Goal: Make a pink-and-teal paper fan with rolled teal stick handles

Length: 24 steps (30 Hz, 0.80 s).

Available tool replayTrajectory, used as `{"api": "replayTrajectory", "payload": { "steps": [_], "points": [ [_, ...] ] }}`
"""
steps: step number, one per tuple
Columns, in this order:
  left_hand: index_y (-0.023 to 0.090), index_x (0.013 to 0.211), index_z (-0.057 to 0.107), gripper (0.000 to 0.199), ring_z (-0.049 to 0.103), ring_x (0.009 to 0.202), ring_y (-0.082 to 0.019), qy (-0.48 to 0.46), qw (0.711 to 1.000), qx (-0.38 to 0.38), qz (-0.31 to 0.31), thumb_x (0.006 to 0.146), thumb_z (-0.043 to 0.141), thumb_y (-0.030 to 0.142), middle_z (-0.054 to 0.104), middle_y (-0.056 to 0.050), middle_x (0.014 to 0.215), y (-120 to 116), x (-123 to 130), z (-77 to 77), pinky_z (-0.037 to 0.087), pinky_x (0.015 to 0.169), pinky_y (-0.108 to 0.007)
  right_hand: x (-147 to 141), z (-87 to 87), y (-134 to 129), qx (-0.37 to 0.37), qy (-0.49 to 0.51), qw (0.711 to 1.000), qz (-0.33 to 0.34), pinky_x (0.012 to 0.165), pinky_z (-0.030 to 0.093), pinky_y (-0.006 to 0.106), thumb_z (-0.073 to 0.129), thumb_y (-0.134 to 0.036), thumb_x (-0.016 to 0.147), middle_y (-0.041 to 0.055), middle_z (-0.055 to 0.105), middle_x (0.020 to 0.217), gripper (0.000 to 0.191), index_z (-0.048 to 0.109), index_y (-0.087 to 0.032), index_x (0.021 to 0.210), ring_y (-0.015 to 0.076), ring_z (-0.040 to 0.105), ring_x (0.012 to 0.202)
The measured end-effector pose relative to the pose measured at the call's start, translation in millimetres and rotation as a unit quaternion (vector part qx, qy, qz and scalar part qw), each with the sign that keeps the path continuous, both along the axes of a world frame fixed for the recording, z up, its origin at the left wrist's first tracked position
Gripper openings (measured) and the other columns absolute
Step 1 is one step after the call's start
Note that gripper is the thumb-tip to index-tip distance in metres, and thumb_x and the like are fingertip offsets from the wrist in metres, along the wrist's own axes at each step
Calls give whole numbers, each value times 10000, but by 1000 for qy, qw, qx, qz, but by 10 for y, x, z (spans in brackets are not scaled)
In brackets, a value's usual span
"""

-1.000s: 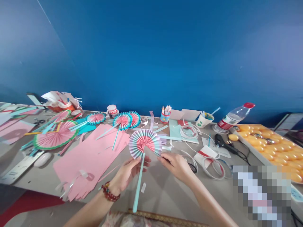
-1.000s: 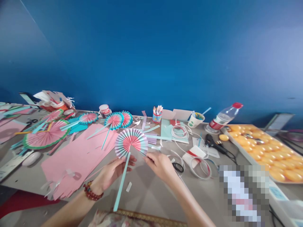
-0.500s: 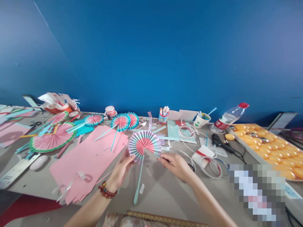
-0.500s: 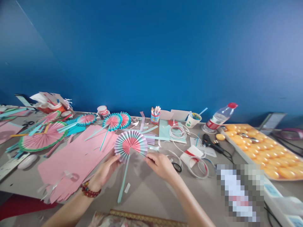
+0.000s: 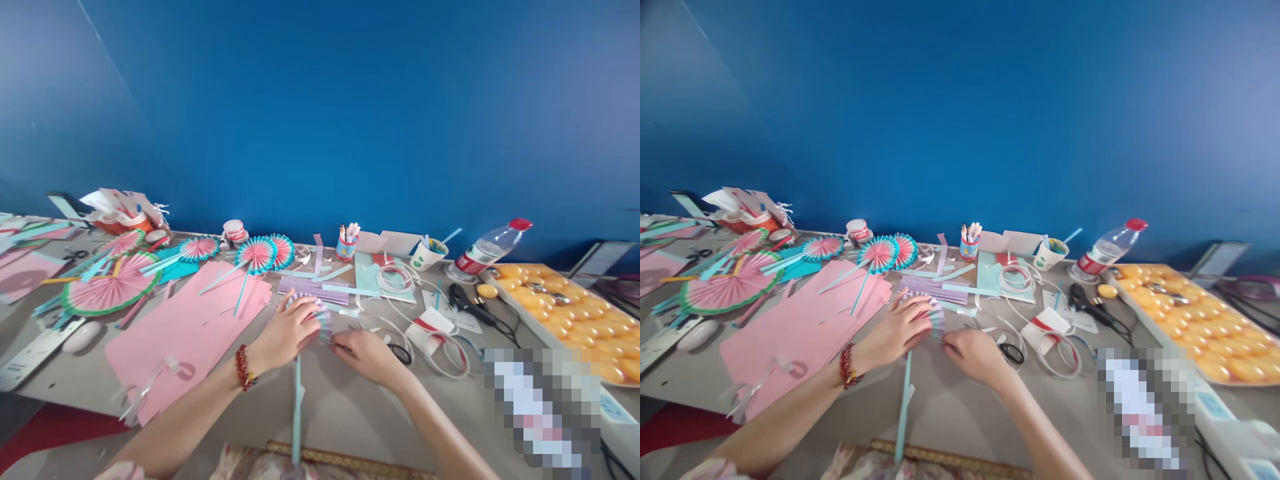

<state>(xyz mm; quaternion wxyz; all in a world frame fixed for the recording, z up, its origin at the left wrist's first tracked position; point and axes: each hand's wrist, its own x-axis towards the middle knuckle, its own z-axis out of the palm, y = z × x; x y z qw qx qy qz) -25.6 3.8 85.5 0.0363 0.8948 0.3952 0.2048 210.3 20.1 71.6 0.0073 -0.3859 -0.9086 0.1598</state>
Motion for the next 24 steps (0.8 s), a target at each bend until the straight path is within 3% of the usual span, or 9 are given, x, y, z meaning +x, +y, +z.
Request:
{"api": "replayTrajectory", "payload": {
  "steps": [4, 8, 15, 24],
  "points": [
    [222, 946, 648, 182, 515, 1195, -184, 11, 1000, -17, -8, 991, 473, 250, 634, -39, 1114, 92, 35, -212, 187, 1193, -490, -17, -86, -22, 18, -33, 999, 8, 704, 393, 261, 500, -261, 964, 51, 734, 901, 199, 683, -212, 904, 208, 673, 850],
    [210, 936, 629, 144, 535, 1126, -189, 27, 999, -27, -12, 982, 502, 260, 630, -33, 1053, 109, 19, -341, 229, 1169, -473, -28, -135, -27, 39, -46, 998, -5, 767, 412, 294, 516, -229, 955, 97, 717, 931, 172, 681, -180, 965, 242, 649, 924],
    [214, 942, 616, 132, 548, 1046, -191, 30, 999, -45, -6, 982, 495, 245, 612, -37, 1054, 119, 72, -471, 306, 1107, -432, -28, -213, -61, 72, -17, 997, -17, 746, 411, 294, 544, -156, 918, 60, 671, 935, 96, 628, -196, 941, 214, 600, 911],
    [214, 907, 627, 152, 527, 1050, -201, -9, 999, -49, 0, 980, 496, 235, 593, -38, 1036, 143, 83, -532, 346, 1042, -403, 16, -481, -98, 189, 52, 980, 25, 689, 381, 301, 524, -110, 905, 46, 629, 819, 132, 610, -197, 855, 202, 544, 800]
  ]
}}
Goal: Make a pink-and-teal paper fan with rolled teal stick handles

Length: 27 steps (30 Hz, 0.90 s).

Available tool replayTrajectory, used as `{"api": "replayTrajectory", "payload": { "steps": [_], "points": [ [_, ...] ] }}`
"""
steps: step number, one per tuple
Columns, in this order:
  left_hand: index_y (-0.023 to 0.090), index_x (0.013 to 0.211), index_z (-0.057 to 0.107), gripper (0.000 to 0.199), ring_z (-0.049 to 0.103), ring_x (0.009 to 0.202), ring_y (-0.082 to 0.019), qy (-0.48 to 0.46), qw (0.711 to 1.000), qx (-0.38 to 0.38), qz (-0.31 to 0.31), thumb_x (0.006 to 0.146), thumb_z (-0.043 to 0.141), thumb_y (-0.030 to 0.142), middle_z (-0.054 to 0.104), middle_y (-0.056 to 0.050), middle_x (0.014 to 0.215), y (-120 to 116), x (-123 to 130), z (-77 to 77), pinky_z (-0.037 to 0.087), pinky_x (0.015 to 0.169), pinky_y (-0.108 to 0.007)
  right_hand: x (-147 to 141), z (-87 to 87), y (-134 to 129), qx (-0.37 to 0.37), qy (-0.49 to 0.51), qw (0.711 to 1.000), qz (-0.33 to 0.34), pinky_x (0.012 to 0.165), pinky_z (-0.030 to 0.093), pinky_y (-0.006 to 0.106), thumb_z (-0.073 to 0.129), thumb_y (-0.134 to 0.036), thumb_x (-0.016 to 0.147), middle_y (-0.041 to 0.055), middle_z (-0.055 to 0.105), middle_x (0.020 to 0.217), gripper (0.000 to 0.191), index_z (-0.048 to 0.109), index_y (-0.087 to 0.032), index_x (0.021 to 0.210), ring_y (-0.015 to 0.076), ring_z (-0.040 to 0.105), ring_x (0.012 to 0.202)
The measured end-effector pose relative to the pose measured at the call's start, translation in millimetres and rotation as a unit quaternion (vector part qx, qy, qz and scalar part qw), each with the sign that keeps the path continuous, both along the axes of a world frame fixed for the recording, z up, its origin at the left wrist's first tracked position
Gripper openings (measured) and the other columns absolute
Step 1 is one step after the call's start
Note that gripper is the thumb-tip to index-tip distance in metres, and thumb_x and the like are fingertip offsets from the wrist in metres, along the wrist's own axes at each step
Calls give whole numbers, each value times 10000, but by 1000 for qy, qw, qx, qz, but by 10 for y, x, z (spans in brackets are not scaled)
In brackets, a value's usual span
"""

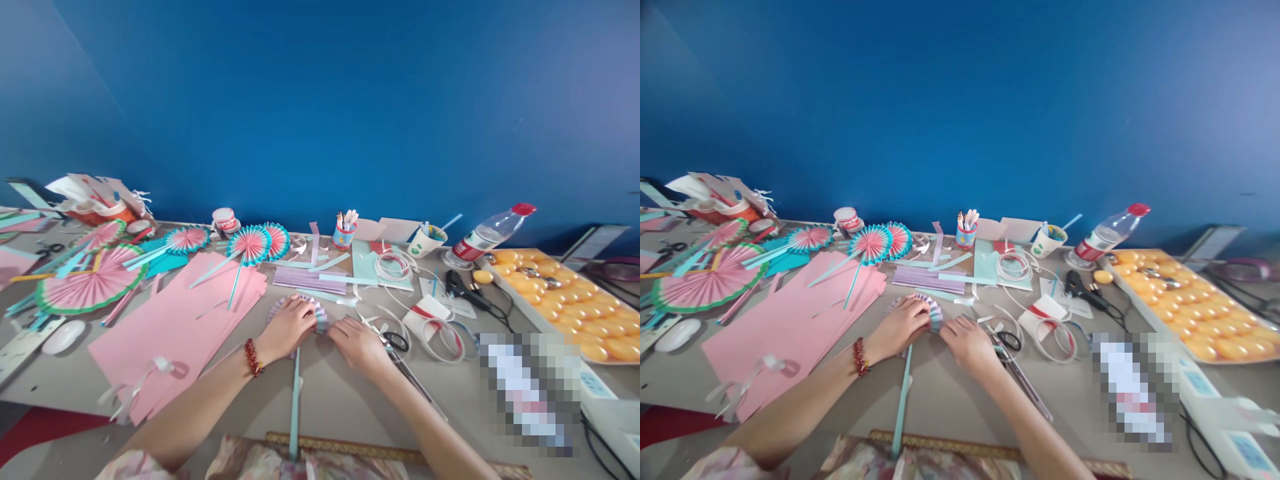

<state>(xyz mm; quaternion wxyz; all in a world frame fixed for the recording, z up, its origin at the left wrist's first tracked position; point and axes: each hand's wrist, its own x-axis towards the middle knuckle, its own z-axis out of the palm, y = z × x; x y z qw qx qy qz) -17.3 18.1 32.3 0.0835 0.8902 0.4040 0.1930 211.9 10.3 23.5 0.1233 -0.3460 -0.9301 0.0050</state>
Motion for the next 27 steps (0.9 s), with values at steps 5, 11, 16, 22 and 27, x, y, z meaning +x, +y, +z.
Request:
{"api": "replayTrajectory", "payload": {
  "steps": [5, 11, 16, 22, 27],
  "points": [
    [205, 885, 631, 186, 521, 1038, -202, 4, 1000, 0, -3, 978, 470, 208, 589, -42, 1036, 3, -2, -15, 355, 1026, -400, 28, -39, -3, -6, 24, 1000, 8, 718, 399, 302, 503, -116, 925, 50, 630, 837, 139, 614, -192, 891, 200, 534, 804],
    [201, 918, 632, 196, 531, 1054, -210, -12, 1000, -4, -6, 975, 445, 206, 600, -53, 1058, 16, -9, -21, 326, 1073, -430, 44, 6, -5, -10, 52, 998, -25, 773, 438, 322, 466, -98, 928, 77, 646, 916, 162, 604, -183, 917, 217, 556, 872],
    [197, 912, 635, 175, 539, 1041, -215, -24, 1000, -15, 1, 967, 469, 212, 609, -57, 1033, 18, -24, 37, 347, 1055, -424, 64, 3, -21, -14, 81, 995, -53, 796, 456, 331, 457, -133, 944, 82, 648, 946, 155, 602, -188, 954, 221, 568, 894],
    [208, 894, 643, 168, 542, 1025, -228, -56, 998, -35, 12, 956, 489, 236, 609, -63, 1004, 26, -28, 65, 400, 984, -410, 31, 24, -20, 21, 84, 994, -70, 822, 449, 358, 465, -131, 932, 85, 647, 989, 169, 617, -203, 947, 236, 556, 932],
    [203, 873, 638, 146, 529, 1030, -233, -61, 997, -43, 7, 940, 511, 232, 605, -66, 1023, 29, -39, 75, 421, 947, -398, -2, -33, 2, 39, 89, 993, -62, 840, 451, 365, 464, -122, 932, 88, 660, 1018, 168, 602, -190, 1002, 241, 562, 953]
  ]
}}
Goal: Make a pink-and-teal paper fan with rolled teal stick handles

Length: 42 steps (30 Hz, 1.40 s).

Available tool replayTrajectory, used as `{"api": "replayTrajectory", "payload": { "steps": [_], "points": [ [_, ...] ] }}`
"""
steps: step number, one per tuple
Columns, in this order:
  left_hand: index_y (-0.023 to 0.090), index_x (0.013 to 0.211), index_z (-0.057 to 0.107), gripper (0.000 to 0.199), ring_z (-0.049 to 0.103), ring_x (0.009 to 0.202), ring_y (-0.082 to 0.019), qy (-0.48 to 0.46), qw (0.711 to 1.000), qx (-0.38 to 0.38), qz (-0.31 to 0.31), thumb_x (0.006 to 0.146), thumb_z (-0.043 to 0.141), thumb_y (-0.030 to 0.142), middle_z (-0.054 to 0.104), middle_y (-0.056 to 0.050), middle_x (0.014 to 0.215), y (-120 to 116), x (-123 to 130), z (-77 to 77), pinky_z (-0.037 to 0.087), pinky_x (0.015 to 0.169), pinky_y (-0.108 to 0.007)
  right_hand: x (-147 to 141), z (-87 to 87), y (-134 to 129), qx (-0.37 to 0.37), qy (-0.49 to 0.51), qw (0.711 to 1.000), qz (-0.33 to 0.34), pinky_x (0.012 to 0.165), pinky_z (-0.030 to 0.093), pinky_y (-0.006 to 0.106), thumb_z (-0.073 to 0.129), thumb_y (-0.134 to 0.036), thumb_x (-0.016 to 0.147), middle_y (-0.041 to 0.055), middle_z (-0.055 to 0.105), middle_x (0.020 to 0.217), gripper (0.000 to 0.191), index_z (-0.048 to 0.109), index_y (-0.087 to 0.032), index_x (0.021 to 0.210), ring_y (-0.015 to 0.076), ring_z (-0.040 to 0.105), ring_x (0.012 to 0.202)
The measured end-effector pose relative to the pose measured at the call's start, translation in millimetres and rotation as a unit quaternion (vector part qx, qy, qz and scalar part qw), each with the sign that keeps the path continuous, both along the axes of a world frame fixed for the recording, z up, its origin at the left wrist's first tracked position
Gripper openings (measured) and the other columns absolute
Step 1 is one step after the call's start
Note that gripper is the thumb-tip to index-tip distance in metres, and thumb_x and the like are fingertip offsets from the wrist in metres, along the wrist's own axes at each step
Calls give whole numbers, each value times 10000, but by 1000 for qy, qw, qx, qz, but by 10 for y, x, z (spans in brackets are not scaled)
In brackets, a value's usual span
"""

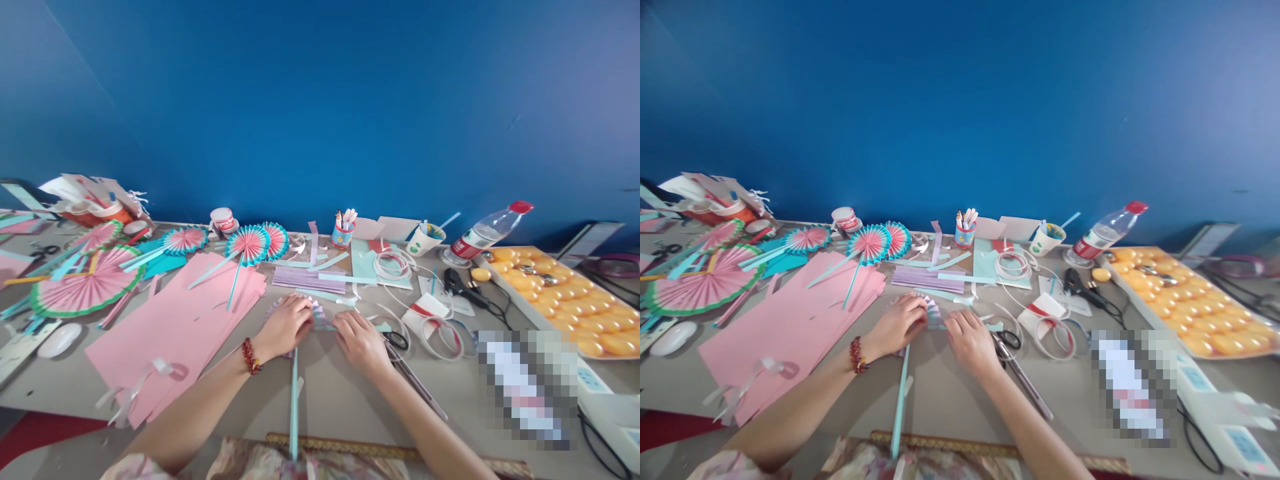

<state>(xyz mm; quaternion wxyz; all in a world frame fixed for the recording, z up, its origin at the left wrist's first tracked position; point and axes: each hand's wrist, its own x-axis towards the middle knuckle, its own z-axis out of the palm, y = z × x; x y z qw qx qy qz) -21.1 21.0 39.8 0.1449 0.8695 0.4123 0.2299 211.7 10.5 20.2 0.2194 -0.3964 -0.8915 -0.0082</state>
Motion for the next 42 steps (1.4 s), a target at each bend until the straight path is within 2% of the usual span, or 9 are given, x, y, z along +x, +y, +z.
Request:
{"api": "replayTrajectory", "payload": {
  "steps": [7, 14, 18, 24, 31, 37, 42],
  "points": [
    [202, 880, 626, 78, 540, 1045, -232, -20, 999, -22, -11, 900, 551, 191, 614, -61, 1047, -15, -2, 9, 433, 945, -384, -83, 20, 27, 24, -21, 999, 43, 833, 441, 349, 504, -178, 965, 78, 673, 998, 125, 627, -199, 970, 219, 576, 923],
    [213, 878, 640, 77, 567, 1051, -225, -45, 998, -38, -16, 880, 570, 181, 615, -56, 1067, 8, -34, 13, 458, 934, -367, -98, 150, 72, -15, 9, 997, 71, 826, 465, 321, 507, -224, 979, 77, 677, 991, 150, 653, -193, 977, 204, 582, 917],
    [205, 864, 637, 73, 565, 1060, -222, -56, 997, -47, -15, 887, 569, 191, 614, -57, 1076, 10, -29, 30, 462, 931, -350, -128, 176, 60, 18, 5, 997, 74, 883, 464, 355, 489, -189, 977, 80, 678, 1059, 195, 674, -220, 1032, 215, 578, 985],
    [208, 862, 620, 56, 556, 1035, -216, -69, 995, -68, -13, 895, 576, 197, 617, -48, 1049, -5, -15, 81, 457, 925, -343, -184, 119, 23, 54, 26, 994, 88, 932, 450, 356, 522, -159, 960, 42, 697, 1049, 218, 715, -258, 935, 208, 578, 1027],
    [199, 864, 625, 116, 551, 1028, -210, -78, 994, -65, -30, 936, 555, 256, 613, -53, 1033, -19, -10, 99, 452, 916, -332, -86, 32, 2, 81, 67, 989, 101, 949, 456, 367, 602, -178, 930, 20, 714, 1039, 170, 732, -286, 915, 202, 592, 1060],
    [197, 878, 627, 130, 546, 1046, -211, -78, 994, -73, -39, 944, 535, 260, 611, -59, 1034, -22, -7, 105, 454, 929, -345, -72, 32, 6, 136, 103, 978, 123, 911, 473, 344, 671, -175, 886, 5, 722, 976, 119, 727, -280, 876, 188, 613, 1010],
    [191, 869, 618, 116, 541, 1031, -207, -84, 993, -66, -41, 943, 547, 246, 613, -58, 1026, -25, -15, 111, 457, 919, -344, -65, 64, 1, 136, 114, 975, 130, 919, 478, 340, 684, -167, 872, 7, 721, 948, 126, 724, -282, 906, 182, 611, 1010]
  ]
}}
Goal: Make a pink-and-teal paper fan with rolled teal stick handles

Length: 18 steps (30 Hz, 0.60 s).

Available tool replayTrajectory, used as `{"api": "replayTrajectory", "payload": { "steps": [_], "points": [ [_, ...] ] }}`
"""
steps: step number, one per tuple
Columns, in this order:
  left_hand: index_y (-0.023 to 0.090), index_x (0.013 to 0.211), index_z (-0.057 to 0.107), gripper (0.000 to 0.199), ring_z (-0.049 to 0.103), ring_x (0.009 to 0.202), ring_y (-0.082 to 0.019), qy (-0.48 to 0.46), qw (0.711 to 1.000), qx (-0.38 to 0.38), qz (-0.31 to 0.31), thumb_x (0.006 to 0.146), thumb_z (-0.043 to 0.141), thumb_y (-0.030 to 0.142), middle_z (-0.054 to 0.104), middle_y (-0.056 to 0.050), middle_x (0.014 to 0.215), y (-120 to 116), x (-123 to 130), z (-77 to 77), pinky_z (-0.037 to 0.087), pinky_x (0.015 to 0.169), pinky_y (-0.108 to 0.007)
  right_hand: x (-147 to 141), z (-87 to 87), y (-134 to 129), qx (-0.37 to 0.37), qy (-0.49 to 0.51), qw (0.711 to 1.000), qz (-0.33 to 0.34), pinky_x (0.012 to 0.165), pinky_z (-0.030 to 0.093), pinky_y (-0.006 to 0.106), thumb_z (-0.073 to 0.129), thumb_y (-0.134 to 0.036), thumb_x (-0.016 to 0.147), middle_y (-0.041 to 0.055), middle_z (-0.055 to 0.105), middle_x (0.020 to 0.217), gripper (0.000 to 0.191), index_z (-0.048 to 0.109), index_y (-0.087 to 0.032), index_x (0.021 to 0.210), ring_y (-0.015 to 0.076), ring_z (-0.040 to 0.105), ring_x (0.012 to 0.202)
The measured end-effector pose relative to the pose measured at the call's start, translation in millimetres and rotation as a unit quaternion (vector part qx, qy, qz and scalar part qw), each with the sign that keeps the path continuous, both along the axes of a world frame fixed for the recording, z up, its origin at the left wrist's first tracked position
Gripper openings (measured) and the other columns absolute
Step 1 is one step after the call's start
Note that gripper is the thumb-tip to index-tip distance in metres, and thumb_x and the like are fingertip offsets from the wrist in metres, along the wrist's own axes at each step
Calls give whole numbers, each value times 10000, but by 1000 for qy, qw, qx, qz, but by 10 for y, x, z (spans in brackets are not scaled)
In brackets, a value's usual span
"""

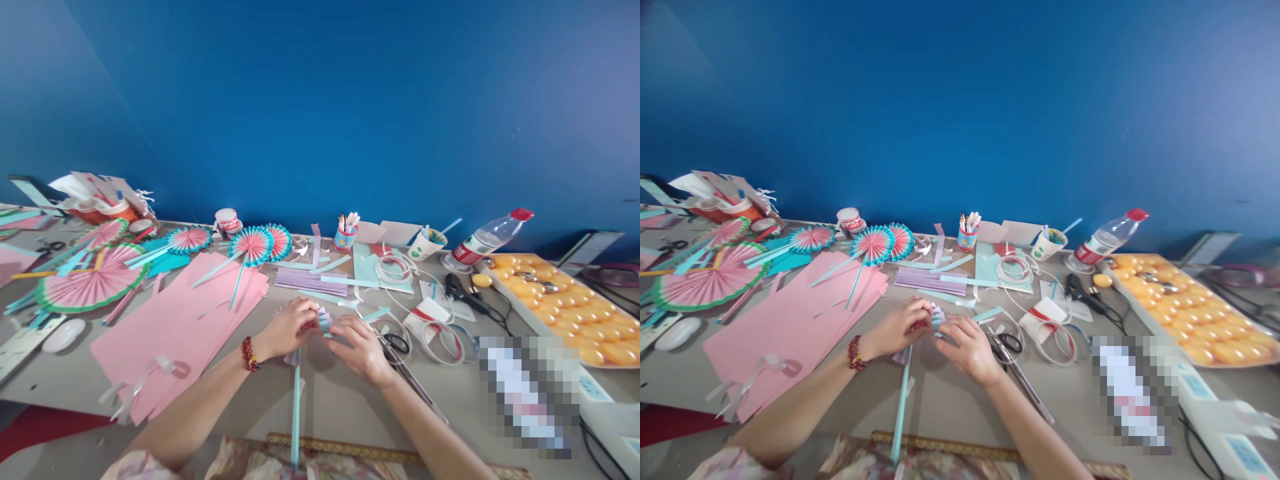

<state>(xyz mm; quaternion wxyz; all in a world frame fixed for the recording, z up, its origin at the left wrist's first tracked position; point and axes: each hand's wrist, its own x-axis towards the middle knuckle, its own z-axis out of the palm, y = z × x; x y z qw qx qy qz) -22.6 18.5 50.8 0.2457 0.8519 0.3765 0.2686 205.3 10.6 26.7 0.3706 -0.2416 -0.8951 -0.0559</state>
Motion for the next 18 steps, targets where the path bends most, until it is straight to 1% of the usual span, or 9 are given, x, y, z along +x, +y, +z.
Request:
{"api": "replayTrajectory", "payload": {
  "steps": [5, 9, 11, 14, 16, 18],
  "points": [
    [195, 876, 623, 119, 537, 1057, -204, 3, 1000, 18, 10, 946, 531, 225, 614, -59, 1053, 38, -34, -40, 455, 926, -345, 40, 43, -7, -8, 8, 1000, 22, 919, 488, 353, 653, -137, 872, 17, 714, 947, 163, 725, -275, 924, 185, 603, 985],
    [194, 875, 618, 96, 537, 1064, -205, 7, 1000, 24, 13, 936, 546, 213, 610, -55, 1053, 60, -53, -65, 448, 931, -343, 81, 49, -10, -24, 8, 999, 22, 906, 493, 359, 624, -140, 882, 30, 710, 988, 172, 717, -270, 945, 198, 597, 1014],
    [196, 866, 616, 99, 539, 1060, -204, 10, 1000, 26, 11, 932, 543, 202, 609, -52, 1044, 60, -51, -59, 449, 924, -337, 100, 54, -6, -45, -4, 999, 23, 901, 496, 361, 582, -134, 891, 44, 705, 1020, 198, 706, -263, 979, 196, 603, 1018],
    [196, 861, 612, 100, 540, 1042, -204, 20, 999, 33, 9, 924, 535, 182, 610, -49, 1024, 51, -38, -41, 448, 920, -338, 110, 79, 8, -62, -31, 997, 19, 872, 499, 354, 516, -108, 894, 70, 693, 1099, 293, 678, -250, 1093, 188, 612, 994],
    [195, 863, 608, 91, 537, 1033, -207, 28, 999, 36, 8, 921, 537, 182, 608, -48, 1012, 45, -27, -31, 444, 920, -342, 94, 98, 18, -51, -61, 997, 11, 851, 491, 345, 525, -119, 897, 72, 686, 1135, 320, 666, -261, 1146, 187, 612, 970],
    [193, 862, 603, 85, 536, 1018, -210, 37, 999, 38, 8, 921, 543, 196, 605, -50, 1006, 40, -18, -25, 444, 908, -344, 63, 103, 28, -33, -91, 995, 1, 836, 476, 335, 565, -141, 895, 57, 690, 1124, 297, 679, -282, 1130, 185, 607, 941]
  ]
}}
